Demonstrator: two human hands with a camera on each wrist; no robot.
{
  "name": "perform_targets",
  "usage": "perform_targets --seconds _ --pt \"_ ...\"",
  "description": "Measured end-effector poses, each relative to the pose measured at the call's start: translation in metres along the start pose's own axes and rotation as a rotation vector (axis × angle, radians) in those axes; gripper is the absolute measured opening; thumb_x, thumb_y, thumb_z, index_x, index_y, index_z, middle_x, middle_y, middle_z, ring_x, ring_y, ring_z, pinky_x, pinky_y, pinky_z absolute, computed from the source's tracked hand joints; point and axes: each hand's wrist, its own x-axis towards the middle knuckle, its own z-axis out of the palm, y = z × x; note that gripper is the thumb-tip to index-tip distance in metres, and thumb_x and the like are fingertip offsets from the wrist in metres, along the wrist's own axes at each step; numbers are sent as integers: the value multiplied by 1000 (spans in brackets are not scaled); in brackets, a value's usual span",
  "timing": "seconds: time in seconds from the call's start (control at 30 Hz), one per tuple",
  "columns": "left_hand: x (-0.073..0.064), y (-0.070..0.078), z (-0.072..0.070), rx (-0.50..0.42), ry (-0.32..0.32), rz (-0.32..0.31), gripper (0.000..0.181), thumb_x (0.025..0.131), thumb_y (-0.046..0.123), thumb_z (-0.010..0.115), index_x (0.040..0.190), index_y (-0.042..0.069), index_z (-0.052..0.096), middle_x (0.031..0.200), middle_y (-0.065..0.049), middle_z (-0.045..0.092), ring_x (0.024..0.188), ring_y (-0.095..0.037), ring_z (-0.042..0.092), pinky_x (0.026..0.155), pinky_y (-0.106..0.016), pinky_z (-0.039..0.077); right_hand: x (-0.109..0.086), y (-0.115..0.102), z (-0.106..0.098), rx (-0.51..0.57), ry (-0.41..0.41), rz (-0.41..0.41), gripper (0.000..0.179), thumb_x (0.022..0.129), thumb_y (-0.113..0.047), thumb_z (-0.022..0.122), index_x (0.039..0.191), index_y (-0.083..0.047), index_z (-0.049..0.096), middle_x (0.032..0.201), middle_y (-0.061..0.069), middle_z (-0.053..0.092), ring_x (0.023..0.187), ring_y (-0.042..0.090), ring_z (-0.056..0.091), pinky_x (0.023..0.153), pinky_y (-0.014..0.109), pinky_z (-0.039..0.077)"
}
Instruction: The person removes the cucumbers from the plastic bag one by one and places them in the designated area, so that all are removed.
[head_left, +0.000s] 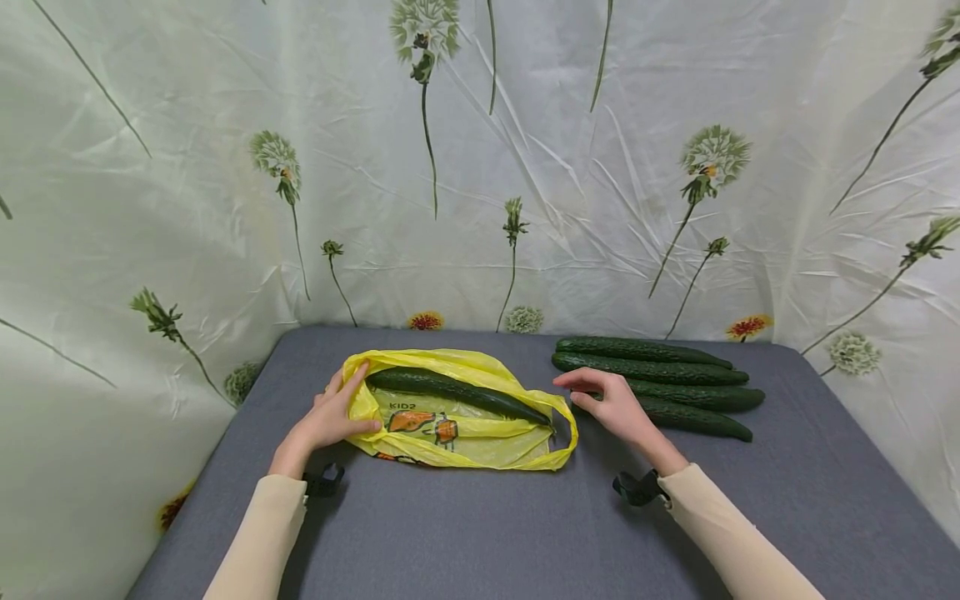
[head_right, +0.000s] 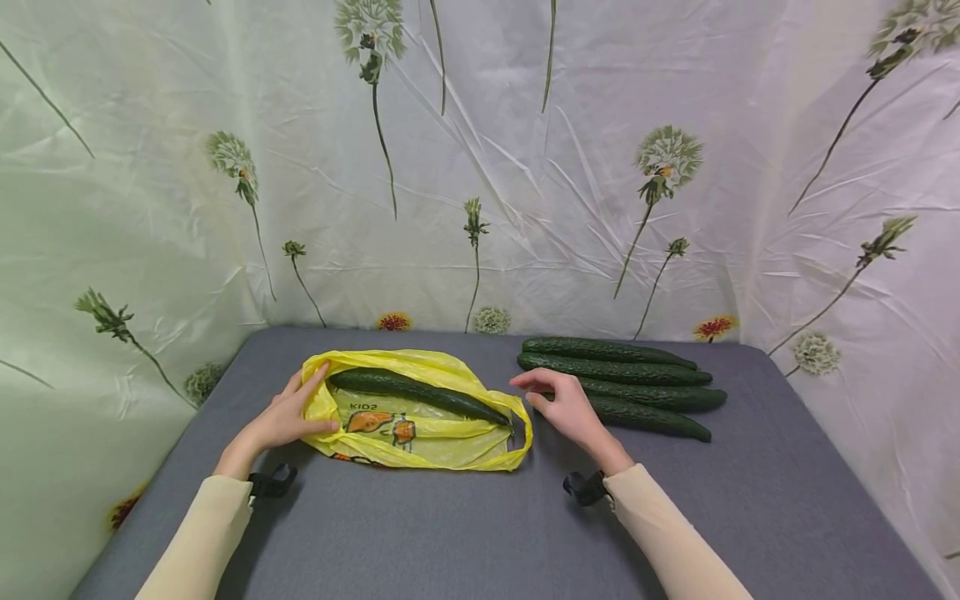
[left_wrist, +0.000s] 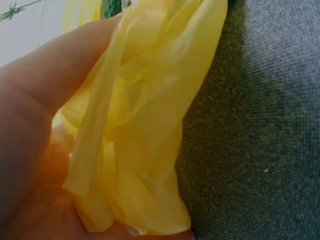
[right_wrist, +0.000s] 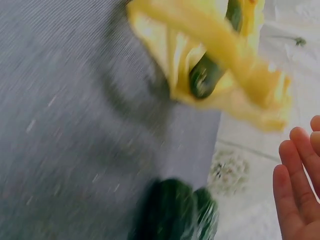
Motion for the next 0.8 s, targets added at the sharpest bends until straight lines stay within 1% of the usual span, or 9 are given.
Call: perform_targets --seconds 0.07,0.17,0.23,0.37,0.43,0.63,0.7,0.8 --pt "0 0 0 2 0 -3 98 84 37 73 153 3 12 148 -39 0 119 -74 10 87 -79 22 4 -3 5 12 -15 -17 23 94 2 56 116 1 66 115 15 65 105 39 59 88 43 48" --pt "0 0 -1 4 -2 -8 98 84 37 73 153 3 12 148 -39 0 120 -74 9 87 -79 21 10 -6 13 23 -33 -43 23 95 2 55 116 2 65 114 16 65 103 36 60 86 46 48" --pt "0 0 -1 6 -2 -10 98 84 38 73 153 3 12 148 -39 0 120 -74 9 87 -79 21 14 -9 19 26 -49 -59 23 95 2 55 116 3 65 113 17 65 102 34 61 86 45 48" --pt "0 1 -1 1 -6 -17 98 84 38 73 153 3 11 148 -39 0 120 -73 9 88 -79 21 23 -18 31 67 -82 -60 24 94 5 54 116 5 64 113 21 64 104 36 60 88 45 48" --pt "0 2 -2 -1 -10 -23 99 84 38 73 153 3 11 148 -38 -1 121 -73 9 88 -79 21 26 -21 37 76 -95 -54 25 93 6 54 116 4 64 113 19 64 105 35 59 89 45 47" --pt "0 3 -2 -9 -16 -32 99 85 38 72 154 5 10 148 -38 -2 121 -73 8 89 -78 20 36 -21 56 54 -135 -93 24 93 6 55 116 4 64 113 18 64 105 35 60 89 40 48" --pt "0 3 -2 -10 -16 -34 100 84 38 73 154 5 9 148 -38 -2 121 -73 8 89 -78 20 38 -21 61 53 -150 -88 24 93 6 55 116 5 63 114 20 64 105 36 60 88 39 49" --pt "1 3 -2 -12 -16 -38 100 84 39 73 154 5 8 149 -38 -3 122 -72 8 89 -78 21 41 -24 68 77 -170 -61 25 94 5 55 118 5 63 116 20 63 107 36 59 90 42 48"
